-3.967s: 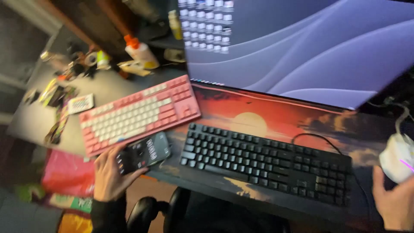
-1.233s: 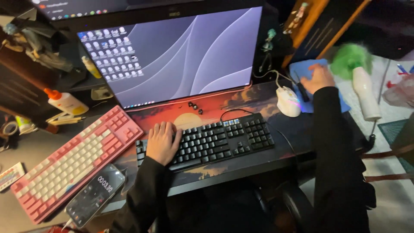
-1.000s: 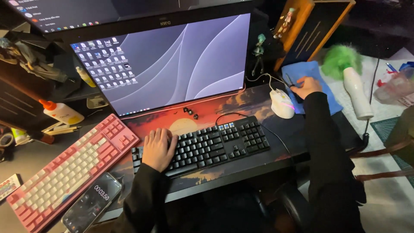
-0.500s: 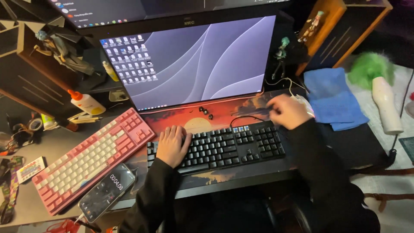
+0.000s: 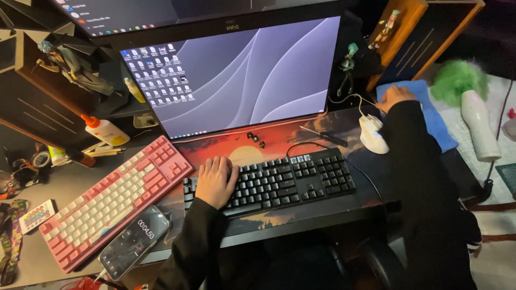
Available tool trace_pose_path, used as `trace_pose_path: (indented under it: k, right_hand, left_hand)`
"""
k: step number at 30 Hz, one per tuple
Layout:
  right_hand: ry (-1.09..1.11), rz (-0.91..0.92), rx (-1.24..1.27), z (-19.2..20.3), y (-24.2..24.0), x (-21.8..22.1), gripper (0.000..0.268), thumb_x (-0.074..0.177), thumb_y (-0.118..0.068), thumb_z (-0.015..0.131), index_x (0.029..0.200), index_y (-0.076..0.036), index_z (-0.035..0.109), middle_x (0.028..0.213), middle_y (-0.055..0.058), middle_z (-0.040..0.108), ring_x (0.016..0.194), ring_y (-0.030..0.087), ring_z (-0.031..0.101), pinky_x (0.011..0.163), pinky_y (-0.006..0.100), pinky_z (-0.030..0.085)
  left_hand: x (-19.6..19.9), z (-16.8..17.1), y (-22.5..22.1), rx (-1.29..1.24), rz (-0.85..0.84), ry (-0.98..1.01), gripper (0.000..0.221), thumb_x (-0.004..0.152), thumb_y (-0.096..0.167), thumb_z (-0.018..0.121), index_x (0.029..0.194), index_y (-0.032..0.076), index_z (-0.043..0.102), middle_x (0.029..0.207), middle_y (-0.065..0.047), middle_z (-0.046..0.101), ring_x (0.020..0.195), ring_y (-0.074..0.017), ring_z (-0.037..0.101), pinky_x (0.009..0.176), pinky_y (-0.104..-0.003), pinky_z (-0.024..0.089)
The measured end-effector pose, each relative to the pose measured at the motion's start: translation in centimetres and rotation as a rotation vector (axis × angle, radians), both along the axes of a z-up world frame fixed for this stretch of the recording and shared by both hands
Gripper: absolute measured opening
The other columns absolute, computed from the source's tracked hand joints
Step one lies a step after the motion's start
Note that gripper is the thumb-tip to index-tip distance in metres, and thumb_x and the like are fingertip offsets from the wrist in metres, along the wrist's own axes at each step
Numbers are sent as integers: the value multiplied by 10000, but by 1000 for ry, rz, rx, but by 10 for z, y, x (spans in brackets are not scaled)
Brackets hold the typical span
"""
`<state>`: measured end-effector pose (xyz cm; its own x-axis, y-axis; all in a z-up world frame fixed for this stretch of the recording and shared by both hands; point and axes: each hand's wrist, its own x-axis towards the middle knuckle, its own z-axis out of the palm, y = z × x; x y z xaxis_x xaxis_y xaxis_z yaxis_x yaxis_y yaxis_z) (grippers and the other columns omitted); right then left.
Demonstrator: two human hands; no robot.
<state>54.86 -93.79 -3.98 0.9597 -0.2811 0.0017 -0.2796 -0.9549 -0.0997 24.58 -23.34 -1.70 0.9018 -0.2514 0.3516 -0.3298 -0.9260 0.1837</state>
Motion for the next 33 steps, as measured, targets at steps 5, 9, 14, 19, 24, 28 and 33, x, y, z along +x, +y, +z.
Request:
trace_pose_path:
  k: [5, 9, 14, 19, 24, 28, 33]
  right_hand:
    - [57, -37, -23, -24, -24, 15, 324, 1038, -526, 869, 1282, -341, 974, 1517, 254, 763, 1336, 577, 803, 1154, 654, 642]
    - [59, -3, -64, -17, -19, -2, 413, 1032, -585, 879, 1332, -316, 969, 1536, 259, 759, 1340, 572, 811, 1148, 640, 641]
    - [3, 112, -370, 40, 16, -66, 361, 1034, -429, 787, 1089, -143, 1000, 1123, 212, 945, 1070, 470, 897, 912, 542, 716]
    - [-120, 332, 36, 100, 143, -166, 217, 1165, -309, 894, 1292, -145, 958, 1129, 102, 936, 1011, 326, 849, 947, 468, 642]
    - [9, 522, 52, 92, 260, -164, 250, 1045, -441, 817, 1144, -261, 959, 1178, 61, 955, 1238, 422, 868, 1092, 558, 684]
    - [142, 418, -88, 73, 271, -154, 214, 1029, -532, 804, 1162, -431, 937, 1254, -85, 938, 1240, 378, 889, 1103, 527, 718]
    - [125, 438, -111, 92, 261, -170, 252, 1071, -483, 798, 1257, -367, 922, 1295, -37, 902, 1251, 424, 879, 1113, 576, 714]
  left_hand:
    - [3, 1, 0, -14, 0, -8, 331, 1286, 502, 534, 1103, 225, 522, 991, -20, 497, 1000, -300, 576, 871, -434, 457]
    - [3, -3, 1, -10, 3, -42, 346, 1256, 523, 579, 1098, 217, 545, 987, -20, 517, 1014, -315, 601, 883, -453, 476]
    - [-5, 12, -6, -47, 0, -116, 344, 1216, 428, 632, 1102, 104, 643, 1060, -131, 661, 1035, -423, 632, 926, -570, 482]
    - [-3, 11, -10, -62, 2, -118, 326, 1231, 382, 614, 1110, 80, 643, 1071, -146, 661, 976, -407, 604, 876, -551, 479]
    - [-1, 8, -5, -52, -3, -94, 329, 1247, 456, 582, 1096, 164, 578, 989, -65, 532, 1008, -353, 603, 891, -460, 472]
    - [-2, 2, -4, -63, -5, -178, 337, 1238, 464, 619, 1067, 176, 588, 971, -42, 534, 969, -337, 602, 874, -456, 472]
    - [-7, 11, 2, -5, 4, -273, 285, 1189, 441, 684, 1084, 183, 626, 979, -44, 542, 962, -329, 614, 838, -456, 483]
